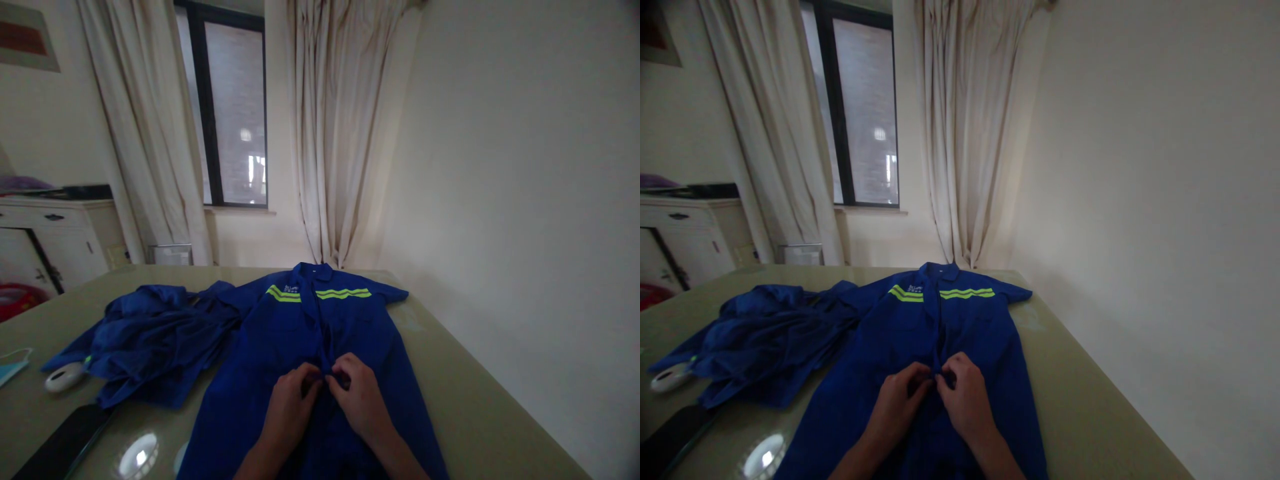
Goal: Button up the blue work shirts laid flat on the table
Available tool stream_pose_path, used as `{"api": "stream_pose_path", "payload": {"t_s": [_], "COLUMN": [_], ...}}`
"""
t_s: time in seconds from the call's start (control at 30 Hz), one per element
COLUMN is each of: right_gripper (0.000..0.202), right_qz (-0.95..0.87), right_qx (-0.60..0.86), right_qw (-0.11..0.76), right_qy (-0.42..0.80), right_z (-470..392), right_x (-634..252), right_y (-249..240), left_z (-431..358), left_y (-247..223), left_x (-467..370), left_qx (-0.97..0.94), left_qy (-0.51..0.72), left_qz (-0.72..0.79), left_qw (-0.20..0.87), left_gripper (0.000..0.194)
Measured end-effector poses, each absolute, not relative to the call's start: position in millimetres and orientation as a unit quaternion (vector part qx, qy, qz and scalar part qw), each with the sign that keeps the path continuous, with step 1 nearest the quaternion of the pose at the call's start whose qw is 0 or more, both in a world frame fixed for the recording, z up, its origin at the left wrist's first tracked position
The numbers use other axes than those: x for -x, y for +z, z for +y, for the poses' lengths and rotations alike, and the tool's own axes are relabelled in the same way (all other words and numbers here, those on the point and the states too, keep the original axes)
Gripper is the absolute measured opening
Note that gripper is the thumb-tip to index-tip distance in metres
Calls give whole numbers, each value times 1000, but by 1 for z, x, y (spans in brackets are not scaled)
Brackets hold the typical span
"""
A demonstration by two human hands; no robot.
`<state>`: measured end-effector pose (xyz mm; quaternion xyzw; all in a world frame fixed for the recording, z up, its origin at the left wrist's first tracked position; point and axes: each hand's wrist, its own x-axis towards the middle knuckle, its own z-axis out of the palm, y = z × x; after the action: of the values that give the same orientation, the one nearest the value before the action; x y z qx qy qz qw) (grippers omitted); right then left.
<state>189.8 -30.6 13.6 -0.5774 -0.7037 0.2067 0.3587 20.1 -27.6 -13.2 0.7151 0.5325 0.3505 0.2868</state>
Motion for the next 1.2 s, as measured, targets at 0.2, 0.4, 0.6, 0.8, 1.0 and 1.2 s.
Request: {"api": "stream_pose_path", "payload": {"t_s": [0.2, 0.4, 0.6, 0.8, 1.0, 1.2], "right_gripper": [17, 15, 9, 11, 14, 9], "right_qz": [-742, -721, -714, -722, -728, -729], "right_qx": [544, 565, 560, 544, 529, 527], "right_qw": [326, 344, 383, 376, 382, 379], "right_qy": [216, 208, 173, 203, 209, 217], "right_z": [-34, -30, -34, -36, -33, -33], "right_x": [-189, -191, -190, -189, -190, -190], "right_y": [15, 11, 11, 12, 16, 15], "left_z": [-30, -30, -31, -33, -33, -34], "left_y": [-12, -15, -22, -24, -18, -15], "left_x": [-21, -22, -23, -23, -23, -22], "left_qx": [-726, -749, -769, -778, -771, -768], "left_qy": [324, 375, 407, 395, 379, 356], "left_qz": [553, 500, 467, 465, 481, 504], "left_qw": [251, 222, 159, 152, 177, 171], "left_gripper": [15, 16, 19, 20, 22, 20]}}
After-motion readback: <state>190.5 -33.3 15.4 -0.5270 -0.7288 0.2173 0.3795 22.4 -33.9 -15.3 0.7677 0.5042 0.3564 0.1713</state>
